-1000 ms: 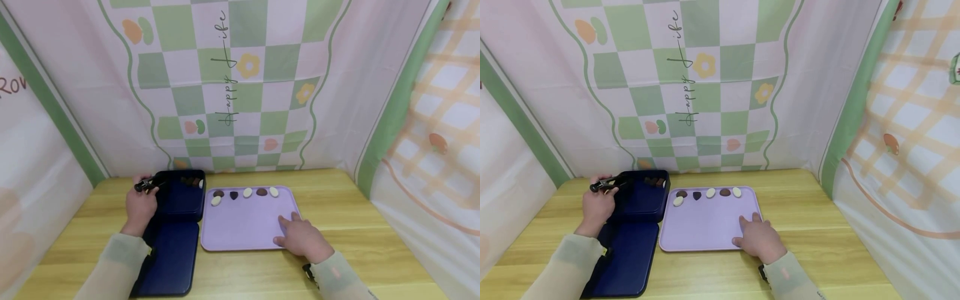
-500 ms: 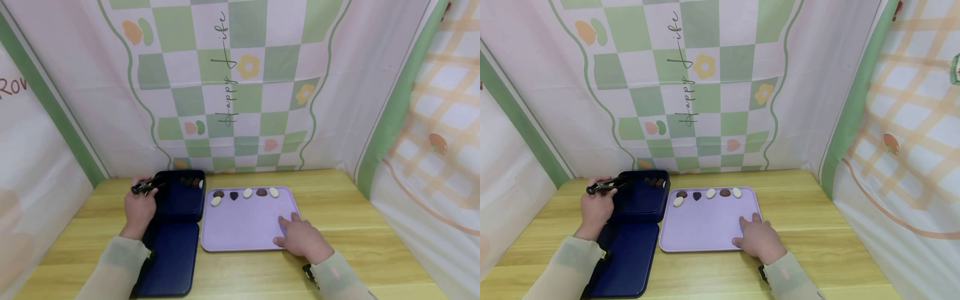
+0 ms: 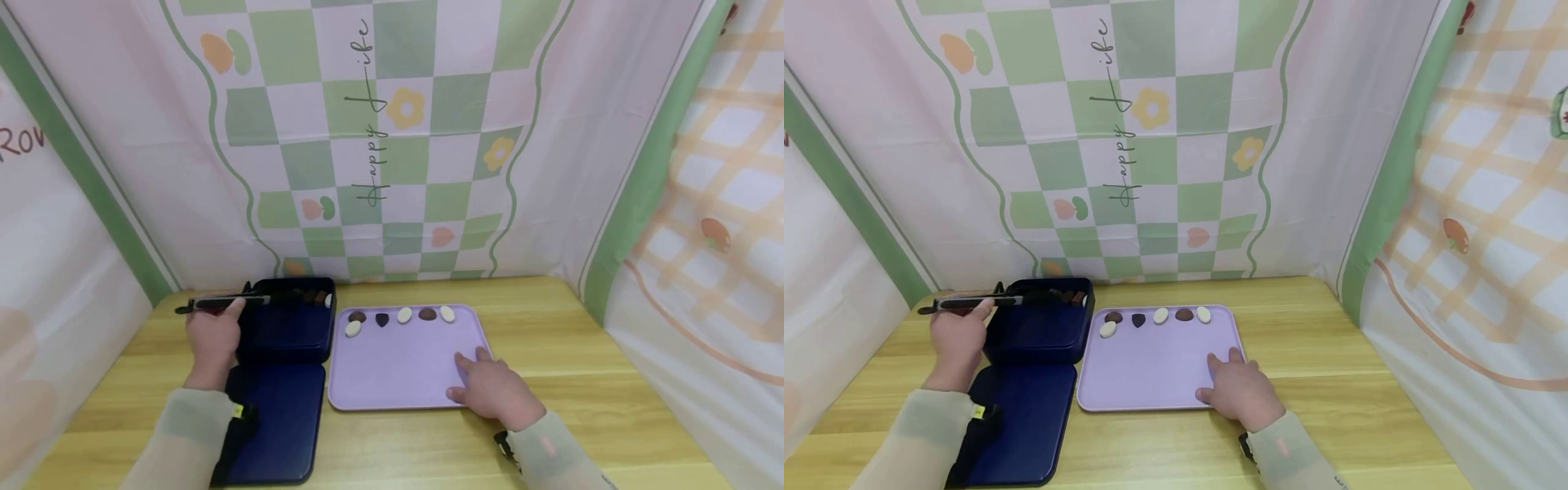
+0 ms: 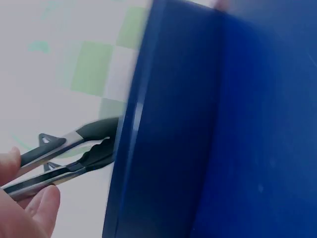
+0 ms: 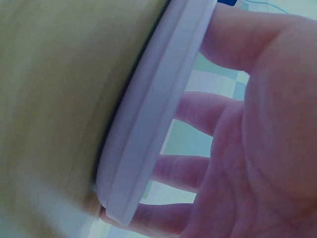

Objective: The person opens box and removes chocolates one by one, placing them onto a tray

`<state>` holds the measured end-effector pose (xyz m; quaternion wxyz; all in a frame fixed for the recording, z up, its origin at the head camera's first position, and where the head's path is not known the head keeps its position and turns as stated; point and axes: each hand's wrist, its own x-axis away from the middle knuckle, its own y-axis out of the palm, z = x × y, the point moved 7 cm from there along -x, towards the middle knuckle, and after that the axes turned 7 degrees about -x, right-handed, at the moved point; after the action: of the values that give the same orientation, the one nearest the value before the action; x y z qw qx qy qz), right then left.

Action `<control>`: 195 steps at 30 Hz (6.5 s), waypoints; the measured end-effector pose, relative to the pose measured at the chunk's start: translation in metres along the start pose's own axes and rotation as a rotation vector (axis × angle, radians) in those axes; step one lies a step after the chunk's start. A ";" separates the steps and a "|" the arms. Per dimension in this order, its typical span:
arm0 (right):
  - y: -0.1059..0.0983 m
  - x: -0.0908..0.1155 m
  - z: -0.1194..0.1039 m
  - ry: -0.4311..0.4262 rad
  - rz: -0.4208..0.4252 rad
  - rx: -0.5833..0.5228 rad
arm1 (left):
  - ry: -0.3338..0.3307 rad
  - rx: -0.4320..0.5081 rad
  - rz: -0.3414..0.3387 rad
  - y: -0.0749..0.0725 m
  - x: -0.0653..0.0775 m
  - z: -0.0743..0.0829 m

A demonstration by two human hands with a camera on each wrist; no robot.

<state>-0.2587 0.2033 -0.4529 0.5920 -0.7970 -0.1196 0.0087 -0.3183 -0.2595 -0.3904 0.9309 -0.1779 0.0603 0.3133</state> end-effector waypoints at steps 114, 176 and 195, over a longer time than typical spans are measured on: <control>0.001 -0.004 -0.002 0.004 -0.013 0.002 | -0.204 0.250 0.078 0.028 -0.006 -0.011; -0.001 -0.002 -0.001 -0.002 -0.001 0.012 | -0.279 0.508 -0.117 0.050 0.035 0.027; 0.001 -0.003 0.002 -0.006 0.000 0.014 | -0.036 0.262 -0.216 0.115 0.094 0.058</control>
<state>-0.2619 0.2043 -0.4545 0.5972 -0.7928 -0.1212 0.0119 -0.3129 -0.1001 -0.3916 0.9752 -0.0550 0.0647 0.2042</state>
